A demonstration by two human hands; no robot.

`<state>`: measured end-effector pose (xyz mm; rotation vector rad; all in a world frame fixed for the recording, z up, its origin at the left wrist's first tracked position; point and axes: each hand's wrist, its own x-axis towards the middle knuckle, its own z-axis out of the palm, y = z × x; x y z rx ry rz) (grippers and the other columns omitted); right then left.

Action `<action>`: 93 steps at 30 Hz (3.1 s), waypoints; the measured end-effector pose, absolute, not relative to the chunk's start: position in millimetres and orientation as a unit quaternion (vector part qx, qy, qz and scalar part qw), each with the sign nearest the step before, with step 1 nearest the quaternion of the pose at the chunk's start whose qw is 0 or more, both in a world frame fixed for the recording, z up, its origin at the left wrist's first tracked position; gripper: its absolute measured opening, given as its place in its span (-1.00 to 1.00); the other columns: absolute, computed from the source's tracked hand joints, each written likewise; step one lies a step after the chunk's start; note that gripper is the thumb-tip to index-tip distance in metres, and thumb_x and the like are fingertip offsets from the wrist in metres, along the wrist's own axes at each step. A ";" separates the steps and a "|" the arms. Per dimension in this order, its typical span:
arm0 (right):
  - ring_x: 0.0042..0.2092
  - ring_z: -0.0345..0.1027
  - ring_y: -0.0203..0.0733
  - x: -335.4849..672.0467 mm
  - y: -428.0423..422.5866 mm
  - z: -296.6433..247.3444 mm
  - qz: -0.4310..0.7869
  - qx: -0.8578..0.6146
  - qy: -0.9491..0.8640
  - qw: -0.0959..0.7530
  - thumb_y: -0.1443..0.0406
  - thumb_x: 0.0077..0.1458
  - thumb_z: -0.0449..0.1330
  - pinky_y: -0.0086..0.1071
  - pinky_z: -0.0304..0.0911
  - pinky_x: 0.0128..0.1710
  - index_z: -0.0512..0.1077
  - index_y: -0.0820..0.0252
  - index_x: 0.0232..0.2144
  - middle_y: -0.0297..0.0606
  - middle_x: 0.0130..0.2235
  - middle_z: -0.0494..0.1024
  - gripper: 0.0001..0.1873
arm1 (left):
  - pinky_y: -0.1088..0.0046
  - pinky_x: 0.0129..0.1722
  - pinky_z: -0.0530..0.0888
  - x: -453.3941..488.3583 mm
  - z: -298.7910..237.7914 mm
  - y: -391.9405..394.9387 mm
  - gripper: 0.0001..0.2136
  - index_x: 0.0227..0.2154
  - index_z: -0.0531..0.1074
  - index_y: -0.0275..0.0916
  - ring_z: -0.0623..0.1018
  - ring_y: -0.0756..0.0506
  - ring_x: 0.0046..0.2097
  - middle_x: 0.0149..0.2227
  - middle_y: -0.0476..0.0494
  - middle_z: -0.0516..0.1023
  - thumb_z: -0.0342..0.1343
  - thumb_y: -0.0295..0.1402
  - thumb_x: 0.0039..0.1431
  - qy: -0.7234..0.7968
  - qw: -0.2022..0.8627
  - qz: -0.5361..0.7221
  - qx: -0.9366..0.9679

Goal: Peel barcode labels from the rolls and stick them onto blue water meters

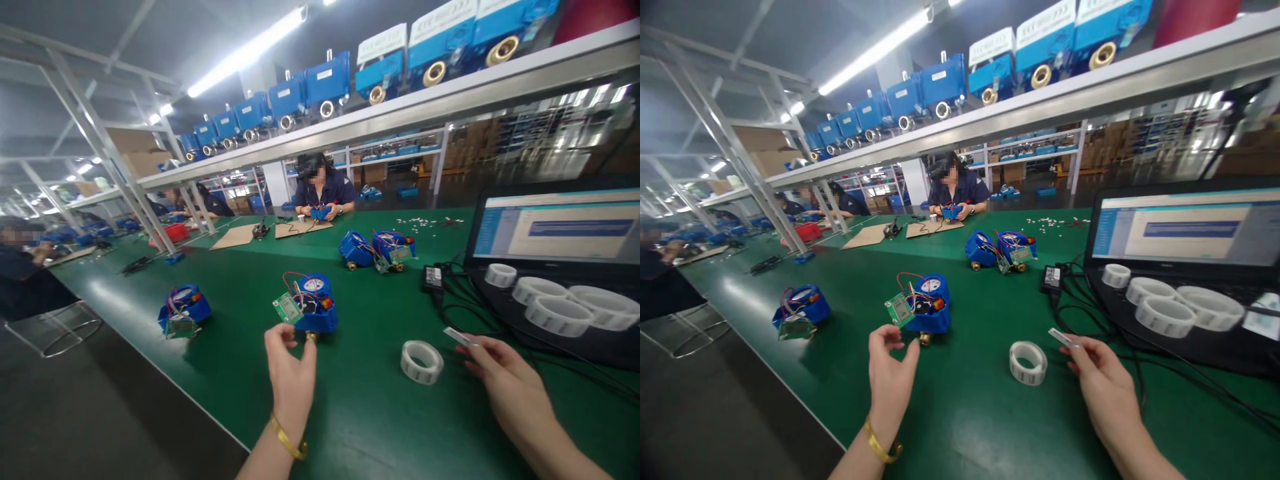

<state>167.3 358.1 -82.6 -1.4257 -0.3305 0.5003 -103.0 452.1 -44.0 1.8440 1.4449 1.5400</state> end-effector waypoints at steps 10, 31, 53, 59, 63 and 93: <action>-0.27 0.40 -0.06 126.6 351.9 -52.4 0.214 -0.624 -0.321 0.679 -0.06 -0.31 0.28 -0.31 0.32 -0.34 0.36 0.20 -0.48 -0.08 -0.20 0.50 -0.52 | 0.37 0.00 0.38 -139.4 -28.4 540.4 -0.30 0.13 0.07 -0.36 0.41 -0.14 0.03 0.09 -0.33 0.31 0.23 -0.31 -0.06 0.388 0.497 0.403 0.663; 0.18 0.05 -0.01 35.2 448.5 -56.6 0.136 -0.637 -0.527 0.545 0.29 -0.06 0.08 -0.04 0.12 0.07 0.38 0.16 -0.48 -0.05 0.04 0.23 -0.90 | 0.56 -0.69 0.40 -96.8 -51.9 535.7 -0.65 -0.14 0.38 -0.34 0.47 -0.02 -0.49 -0.38 -0.18 0.50 0.10 -0.17 0.12 0.440 0.671 0.350 0.484; 0.05 0.22 -0.06 25.0 456.9 -50.7 0.064 -0.671 -0.471 0.569 0.44 -0.06 0.15 -0.14 0.16 0.07 0.39 0.21 -0.51 -0.05 -0.03 0.29 -0.93 | 0.56 -0.74 0.37 -92.2 -39.6 534.3 -0.71 -0.20 0.40 -0.35 0.45 -0.01 -0.54 -0.44 -0.13 0.48 0.10 -0.22 0.12 0.450 0.659 0.365 0.479; 0.05 0.23 -0.07 24.7 457.5 -50.7 0.055 -0.666 -0.464 0.581 0.44 -0.04 0.15 -0.16 0.17 0.06 0.37 0.22 -0.51 -0.05 -0.05 0.31 -0.93 | 0.57 -0.74 0.37 -93.0 -40.3 535.2 -0.70 -0.17 0.39 -0.36 0.47 -0.02 -0.50 -0.39 -0.16 0.49 0.08 -0.22 0.14 0.451 0.658 0.365 0.480; 0.05 0.23 -0.09 24.1 458.0 -52.4 0.051 -0.664 -0.463 0.585 0.44 -0.05 0.15 -0.16 0.17 0.06 0.36 0.20 -0.51 -0.08 -0.06 0.30 -0.92 | 0.57 -0.74 0.36 -92.9 -39.7 535.1 -0.71 -0.17 0.39 -0.35 0.46 -0.01 -0.51 -0.41 -0.14 0.48 0.08 -0.22 0.15 0.452 0.659 0.363 0.479; 0.09 0.18 0.08 14.9 473.9 -75.7 0.112 -0.653 -0.389 0.640 0.11 -0.29 0.33 -0.01 0.11 0.10 0.16 0.26 0.09 0.01 0.07 0.29 -0.12 | 0.59 -0.71 0.36 -97.0 -45.9 535.7 -0.66 -0.17 0.40 -0.36 0.45 0.00 -0.51 -0.38 -0.18 0.49 0.10 -0.17 0.12 0.448 0.659 0.354 0.489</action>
